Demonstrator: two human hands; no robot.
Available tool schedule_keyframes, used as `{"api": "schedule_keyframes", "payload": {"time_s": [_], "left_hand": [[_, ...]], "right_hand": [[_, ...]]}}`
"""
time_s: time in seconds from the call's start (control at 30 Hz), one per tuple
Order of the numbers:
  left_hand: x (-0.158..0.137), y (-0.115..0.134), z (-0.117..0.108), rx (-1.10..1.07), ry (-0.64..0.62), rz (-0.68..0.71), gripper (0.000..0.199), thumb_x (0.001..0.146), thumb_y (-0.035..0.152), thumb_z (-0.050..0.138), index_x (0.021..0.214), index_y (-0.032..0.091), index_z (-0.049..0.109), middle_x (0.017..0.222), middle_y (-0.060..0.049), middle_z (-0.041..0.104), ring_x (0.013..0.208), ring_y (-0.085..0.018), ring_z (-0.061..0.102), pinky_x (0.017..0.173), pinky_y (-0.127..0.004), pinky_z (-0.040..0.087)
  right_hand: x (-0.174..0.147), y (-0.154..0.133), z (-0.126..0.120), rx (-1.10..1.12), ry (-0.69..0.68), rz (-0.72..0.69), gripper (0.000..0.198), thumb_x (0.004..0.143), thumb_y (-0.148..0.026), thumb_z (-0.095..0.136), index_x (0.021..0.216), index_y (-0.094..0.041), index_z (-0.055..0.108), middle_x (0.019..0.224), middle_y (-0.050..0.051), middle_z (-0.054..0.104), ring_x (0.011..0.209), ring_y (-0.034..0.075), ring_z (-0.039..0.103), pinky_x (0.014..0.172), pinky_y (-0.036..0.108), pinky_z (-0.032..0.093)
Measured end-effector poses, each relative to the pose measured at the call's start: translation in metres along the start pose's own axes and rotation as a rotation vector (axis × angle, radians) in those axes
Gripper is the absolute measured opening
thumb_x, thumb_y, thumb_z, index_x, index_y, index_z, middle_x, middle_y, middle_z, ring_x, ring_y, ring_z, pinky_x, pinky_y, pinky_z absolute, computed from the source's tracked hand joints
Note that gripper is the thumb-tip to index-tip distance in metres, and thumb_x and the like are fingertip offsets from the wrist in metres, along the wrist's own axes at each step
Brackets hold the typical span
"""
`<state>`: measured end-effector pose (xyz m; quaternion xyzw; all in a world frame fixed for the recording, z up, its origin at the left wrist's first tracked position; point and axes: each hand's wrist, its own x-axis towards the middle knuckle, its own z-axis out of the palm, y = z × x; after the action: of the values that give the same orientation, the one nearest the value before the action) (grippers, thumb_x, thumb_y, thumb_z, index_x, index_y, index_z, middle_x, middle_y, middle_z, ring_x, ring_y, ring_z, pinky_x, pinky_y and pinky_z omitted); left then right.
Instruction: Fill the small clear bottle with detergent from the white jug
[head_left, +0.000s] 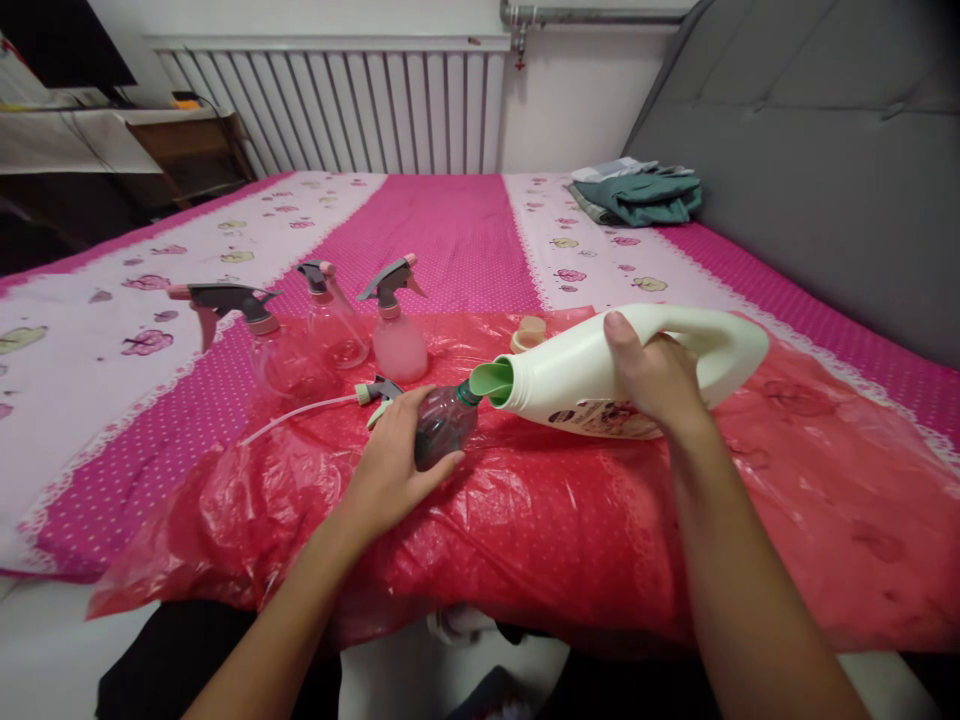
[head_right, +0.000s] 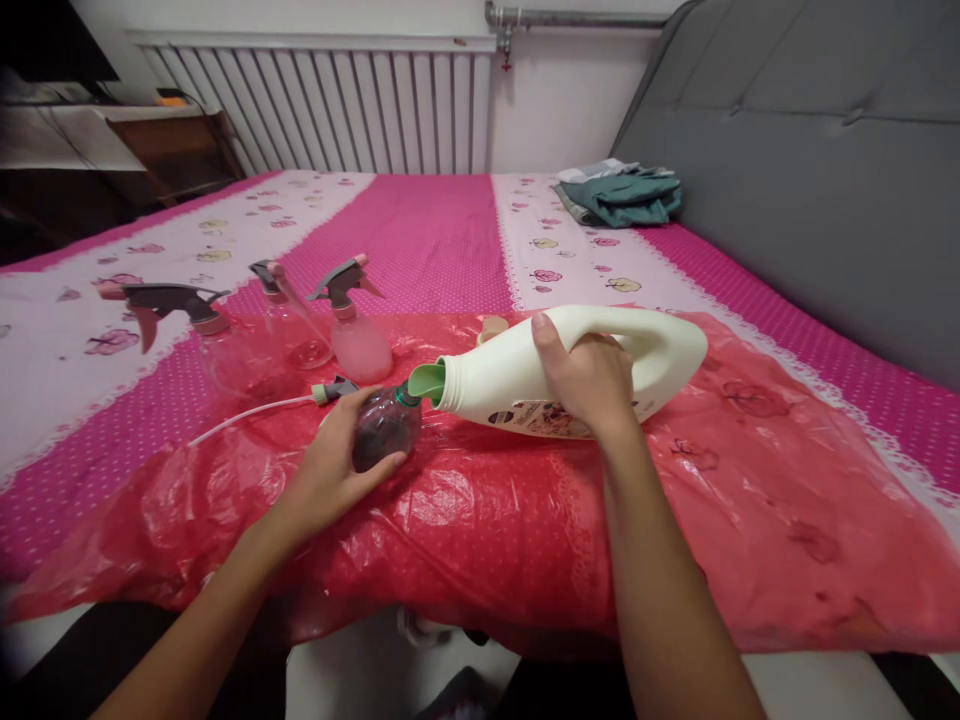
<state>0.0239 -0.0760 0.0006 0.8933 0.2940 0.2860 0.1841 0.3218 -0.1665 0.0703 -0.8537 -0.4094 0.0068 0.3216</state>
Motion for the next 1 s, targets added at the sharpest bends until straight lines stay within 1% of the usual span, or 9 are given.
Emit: {"api": "schedule_keyframes", "payload": {"time_s": [0.17, 0.4, 0.6, 0.8, 1.0], "left_hand": [[-0.0003, 0.0002, 0.0, -0.007, -0.001, 0.001, 0.07, 0.089, 0.042, 0.071, 0.147, 0.024, 0.035, 0.143, -0.015, 0.055, 0.129, -0.032, 0.056, 0.111, -0.056, 0.045], [0.0, 0.0012, -0.0007, -0.009, -0.002, 0.0, 0.069, 0.089, 0.04, 0.071, 0.146, 0.025, 0.035, 0.142, -0.015, 0.054, 0.13, -0.032, 0.056, 0.111, -0.056, 0.045], [-0.0002, 0.0001, -0.0007, -0.014, -0.005, -0.005, 0.07, 0.089, 0.041, 0.071, 0.147, 0.026, 0.035, 0.143, -0.014, 0.054, 0.13, -0.033, 0.056, 0.112, -0.056, 0.045], [-0.0007, 0.0003, 0.0001, -0.002, -0.006, -0.006, 0.071, 0.089, 0.043, 0.07, 0.148, 0.025, 0.034, 0.144, -0.015, 0.054, 0.131, -0.033, 0.055, 0.112, -0.056, 0.045], [-0.0002, 0.0009, -0.0006, -0.001, -0.008, -0.002, 0.07, 0.09, 0.042, 0.07, 0.148, 0.025, 0.034, 0.145, -0.015, 0.053, 0.132, -0.033, 0.055, 0.112, -0.057, 0.045]], "right_hand": [[0.0009, 0.0021, 0.0021, 0.007, 0.032, -0.013, 0.096, 0.081, -0.087, 0.015, 0.101, -0.014, 0.073, 0.106, 0.024, 0.072, 0.118, 0.043, 0.062, 0.102, 0.056, 0.045], [0.0007, 0.0032, 0.0027, 0.003, 0.023, -0.013, 0.094, 0.084, -0.084, 0.013, 0.103, -0.014, 0.073, 0.108, 0.024, 0.072, 0.118, 0.043, 0.063, 0.102, 0.057, 0.045], [0.0016, 0.0059, 0.0041, 0.017, 0.045, -0.031, 0.095, 0.083, -0.087, 0.014, 0.102, -0.015, 0.074, 0.106, 0.023, 0.073, 0.116, 0.043, 0.063, 0.101, 0.056, 0.046], [0.001, 0.0042, 0.0034, 0.008, 0.028, -0.013, 0.098, 0.083, -0.087, 0.013, 0.105, -0.014, 0.073, 0.109, 0.024, 0.073, 0.119, 0.044, 0.062, 0.102, 0.057, 0.044], [0.0, 0.001, 0.0006, 0.02, 0.019, -0.005, 0.098, 0.08, -0.089, 0.015, 0.103, -0.014, 0.073, 0.108, 0.024, 0.072, 0.119, 0.044, 0.061, 0.103, 0.057, 0.044]]}}
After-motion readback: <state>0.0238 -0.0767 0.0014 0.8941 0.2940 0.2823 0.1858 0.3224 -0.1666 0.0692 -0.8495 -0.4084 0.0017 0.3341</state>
